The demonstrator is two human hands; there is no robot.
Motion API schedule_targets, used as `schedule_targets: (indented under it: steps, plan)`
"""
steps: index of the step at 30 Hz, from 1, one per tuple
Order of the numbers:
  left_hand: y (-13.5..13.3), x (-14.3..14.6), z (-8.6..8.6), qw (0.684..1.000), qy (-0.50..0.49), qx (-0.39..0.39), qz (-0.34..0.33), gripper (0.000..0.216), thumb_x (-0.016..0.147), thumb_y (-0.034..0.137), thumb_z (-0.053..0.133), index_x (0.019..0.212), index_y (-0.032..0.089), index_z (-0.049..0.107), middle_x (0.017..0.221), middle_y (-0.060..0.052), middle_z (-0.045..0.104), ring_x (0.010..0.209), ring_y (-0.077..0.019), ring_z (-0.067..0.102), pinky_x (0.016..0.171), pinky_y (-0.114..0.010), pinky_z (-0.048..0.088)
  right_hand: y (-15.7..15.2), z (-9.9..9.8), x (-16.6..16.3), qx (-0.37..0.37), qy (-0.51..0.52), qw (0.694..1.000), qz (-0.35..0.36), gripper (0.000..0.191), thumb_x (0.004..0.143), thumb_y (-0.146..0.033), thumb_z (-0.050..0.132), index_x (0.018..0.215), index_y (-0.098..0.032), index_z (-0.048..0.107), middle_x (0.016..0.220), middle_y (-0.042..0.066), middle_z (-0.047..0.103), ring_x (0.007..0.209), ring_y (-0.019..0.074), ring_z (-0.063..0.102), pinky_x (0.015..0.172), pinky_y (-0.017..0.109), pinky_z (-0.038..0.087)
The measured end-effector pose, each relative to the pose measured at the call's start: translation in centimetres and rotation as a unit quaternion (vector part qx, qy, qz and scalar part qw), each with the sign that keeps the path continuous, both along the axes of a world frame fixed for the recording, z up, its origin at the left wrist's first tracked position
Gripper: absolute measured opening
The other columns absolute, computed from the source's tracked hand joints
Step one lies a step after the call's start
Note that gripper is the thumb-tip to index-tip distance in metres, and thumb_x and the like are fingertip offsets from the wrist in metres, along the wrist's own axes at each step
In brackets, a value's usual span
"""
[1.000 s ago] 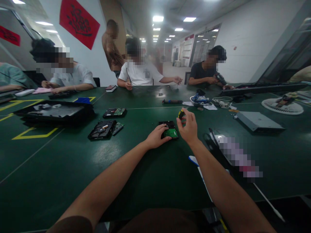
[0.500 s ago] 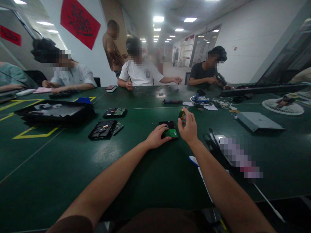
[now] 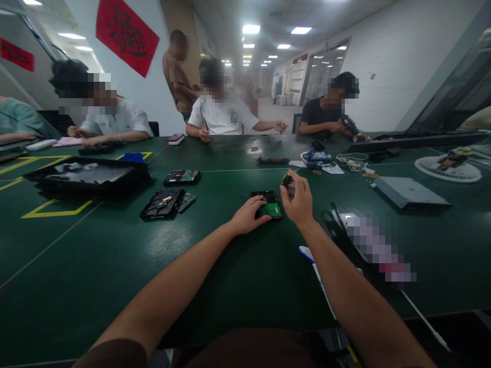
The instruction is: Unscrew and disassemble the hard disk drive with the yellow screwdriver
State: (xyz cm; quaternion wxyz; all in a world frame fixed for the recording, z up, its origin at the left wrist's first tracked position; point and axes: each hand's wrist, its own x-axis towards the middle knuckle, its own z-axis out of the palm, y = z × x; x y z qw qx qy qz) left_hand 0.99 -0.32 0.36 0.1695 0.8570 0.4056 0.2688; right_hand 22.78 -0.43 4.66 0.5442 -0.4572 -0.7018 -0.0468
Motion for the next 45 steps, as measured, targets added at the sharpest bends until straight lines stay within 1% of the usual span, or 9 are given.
schedule_targets:
  steps: [4,9,14,19,24,29,34,40,45]
  plan:
    - [0.12,-0.04,-0.19,1.000,0.002,-0.001,0.006,0.064,0.091,0.058,0.068,0.142,0.020,0.058,0.159,-0.015,0.047,0.151,-0.0313,0.040,0.124,-0.050,0.036,0.05,-0.11,0.01,0.000,0.001,1.000,0.007,0.056,0.101,-0.027,0.051,0.155,-0.026,0.040,0.134,0.016,0.057,0.099,0.0249,0.069,0.082,0.044,0.065]
    - [0.07,-0.02,-0.14,1.000,0.004,0.003,-0.002,0.065,0.092,0.056,0.068,0.143,0.018,0.057,0.159,-0.016,0.047,0.151,-0.0311,0.040,0.126,-0.048,0.034,0.12,-0.17,0.04,-0.001,0.004,1.000,-0.004,0.056,0.098,-0.031,0.058,0.152,-0.025,0.044,0.132,0.015,0.056,0.089,0.0222,0.068,0.081,0.046,0.065]
    - [0.05,0.02,-0.11,1.000,0.005,0.002,0.003,0.063,0.092,0.056,0.068,0.143,0.019,0.057,0.160,-0.015,0.046,0.151,-0.0309,0.040,0.126,-0.049,0.034,0.17,-0.22,0.07,0.002,0.002,1.000,0.005,0.056,0.100,-0.027,0.053,0.155,-0.026,0.041,0.134,0.015,0.056,0.099,0.0247,0.068,0.086,0.047,0.064]
    - [0.02,-0.03,-0.02,1.000,0.006,-0.001,-0.001,0.064,0.092,0.055,0.068,0.143,0.017,0.057,0.160,-0.016,0.046,0.151,-0.0310,0.040,0.126,-0.048,0.034,0.16,-0.18,0.06,0.000,0.007,1.000,0.004,0.055,0.099,-0.030,0.056,0.153,-0.029,0.045,0.131,0.014,0.057,0.093,0.0233,0.069,0.085,0.048,0.064]
    - [-0.02,-0.09,0.01,1.000,0.006,-0.001,0.000,0.064,0.092,0.056,0.068,0.143,0.018,0.057,0.160,-0.015,0.046,0.151,-0.0310,0.040,0.125,-0.048,0.035,0.31,-0.31,0.04,0.007,0.008,1.000,0.007,0.054,0.101,-0.028,0.051,0.154,-0.026,0.041,0.135,0.016,0.057,0.098,0.0251,0.068,0.086,0.048,0.064]
    - [-0.02,-0.10,0.02,1.000,0.003,0.002,-0.002,0.063,0.092,0.056,0.068,0.143,0.019,0.057,0.160,-0.015,0.046,0.152,-0.0311,0.039,0.125,-0.049,0.035,0.22,-0.22,0.00,0.004,0.013,1.000,0.004,0.054,0.100,-0.031,0.056,0.152,-0.026,0.043,0.131,0.015,0.056,0.090,0.0221,0.067,0.084,0.046,0.064]
    - [-0.03,-0.09,0.06,1.000,0.004,-0.004,0.002,0.064,0.092,0.056,0.068,0.143,0.019,0.057,0.160,-0.015,0.046,0.151,-0.0317,0.040,0.125,-0.051,0.036,0.20,-0.17,-0.04,0.007,0.002,1.000,0.005,0.055,0.101,-0.029,0.052,0.155,-0.027,0.040,0.131,0.015,0.056,0.097,0.0244,0.067,0.086,0.048,0.064]
    - [0.11,-0.03,-0.17,1.000,0.002,0.005,-0.001,0.065,0.092,0.057,0.068,0.143,0.016,0.058,0.158,-0.016,0.048,0.151,-0.0302,0.040,0.126,-0.047,0.035,0.11,-0.11,-0.09,0.008,-0.003,1.000,-0.003,0.053,0.101,-0.032,0.054,0.152,-0.026,0.045,0.132,0.015,0.057,0.094,0.0231,0.067,0.086,0.046,0.064]
    - [0.17,0.01,-0.21,1.000,0.005,0.001,0.001,0.065,0.092,0.056,0.068,0.143,0.018,0.057,0.159,-0.016,0.047,0.151,-0.0307,0.040,0.126,-0.048,0.034,0.14,-0.17,-0.06,0.007,-0.003,1.000,-0.002,0.054,0.102,-0.030,0.050,0.155,-0.027,0.041,0.135,0.015,0.058,0.098,0.0247,0.068,0.089,0.048,0.063]
